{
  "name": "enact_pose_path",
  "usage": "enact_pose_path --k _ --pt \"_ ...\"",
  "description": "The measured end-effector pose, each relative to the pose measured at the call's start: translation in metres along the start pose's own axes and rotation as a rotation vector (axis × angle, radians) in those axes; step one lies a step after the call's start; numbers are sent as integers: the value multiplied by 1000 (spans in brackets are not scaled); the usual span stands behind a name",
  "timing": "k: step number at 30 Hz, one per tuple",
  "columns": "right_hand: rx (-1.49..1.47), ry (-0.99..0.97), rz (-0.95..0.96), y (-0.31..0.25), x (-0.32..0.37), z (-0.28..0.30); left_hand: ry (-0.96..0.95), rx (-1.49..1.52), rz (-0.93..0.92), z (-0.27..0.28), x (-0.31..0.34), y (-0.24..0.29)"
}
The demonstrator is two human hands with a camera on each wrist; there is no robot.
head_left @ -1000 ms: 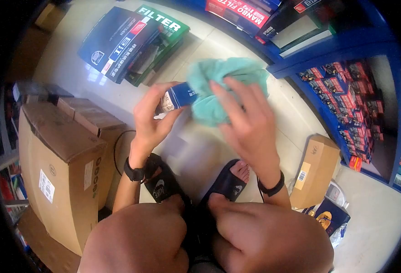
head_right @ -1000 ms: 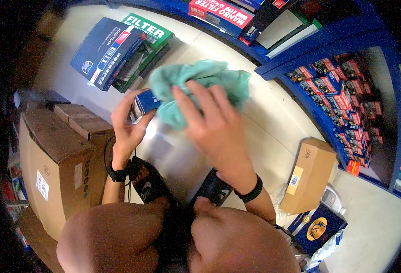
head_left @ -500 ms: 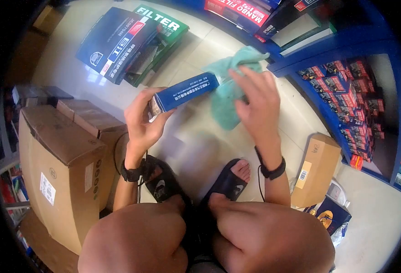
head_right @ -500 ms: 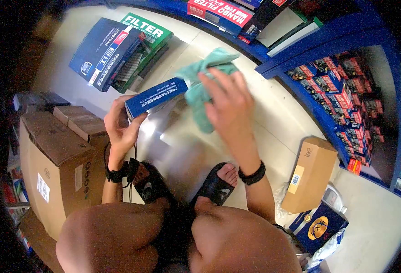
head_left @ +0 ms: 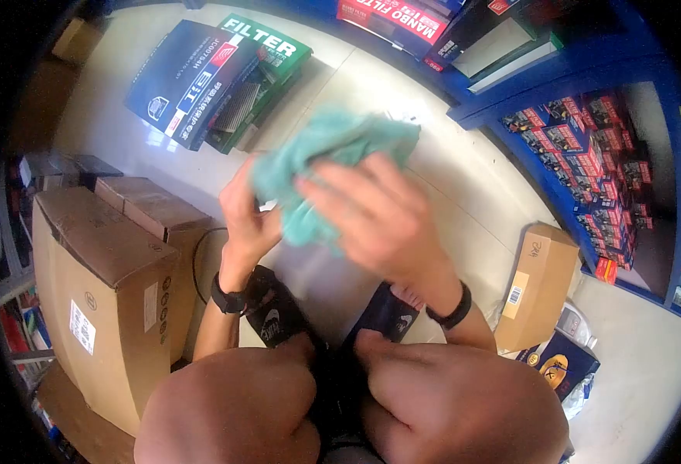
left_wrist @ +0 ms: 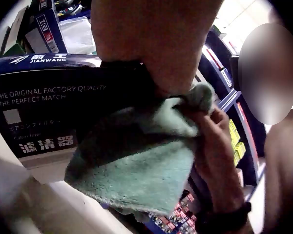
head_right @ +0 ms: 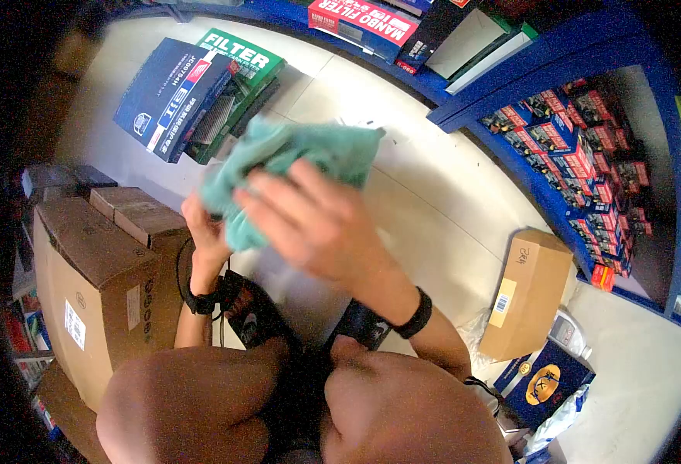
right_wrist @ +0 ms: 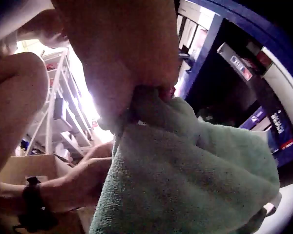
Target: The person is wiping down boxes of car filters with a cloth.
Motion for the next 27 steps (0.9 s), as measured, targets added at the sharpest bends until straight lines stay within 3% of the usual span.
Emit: enact_pose_path --k 1,2,5,7,13,16,20,22,27 --pt "2 2 4 -5 -3 -6 -7 -13 -73 0 2 0" --pt "8 36 24 -11 -2 -11 -27 56 57 -5 6 -13" --pt "-29 21 8 0 7 -16 -29 29 116 -2 15 -29" --pt "43 7 -155 29 14 -17 -34 113 144 -4 20 -37" --pt "150 87 -324 121 39 -3 -53 211 133 -6 17 -32" --pt "160 102 -360 141 43 1 -68 201 131 -13 12 -28" --pt "168 40 -364 113 38 1 -87 201 125 -19 5 -22" --pt "159 -8 -277 75 26 -2 -117 92 61 -23 3 -13" --pt "101 -49 -196 28 18 -10 -111 110 114 -19 9 -24"
Point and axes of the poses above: each hand's wrist, its own x-axis away from the middle knuckle, its own z-axis out of the back of the hand, y = z × x, the point moved 9 cm from there along -x, towards the middle knuckle, and after that the axes turned 9 degrees about -y, right-handed, at the moved point
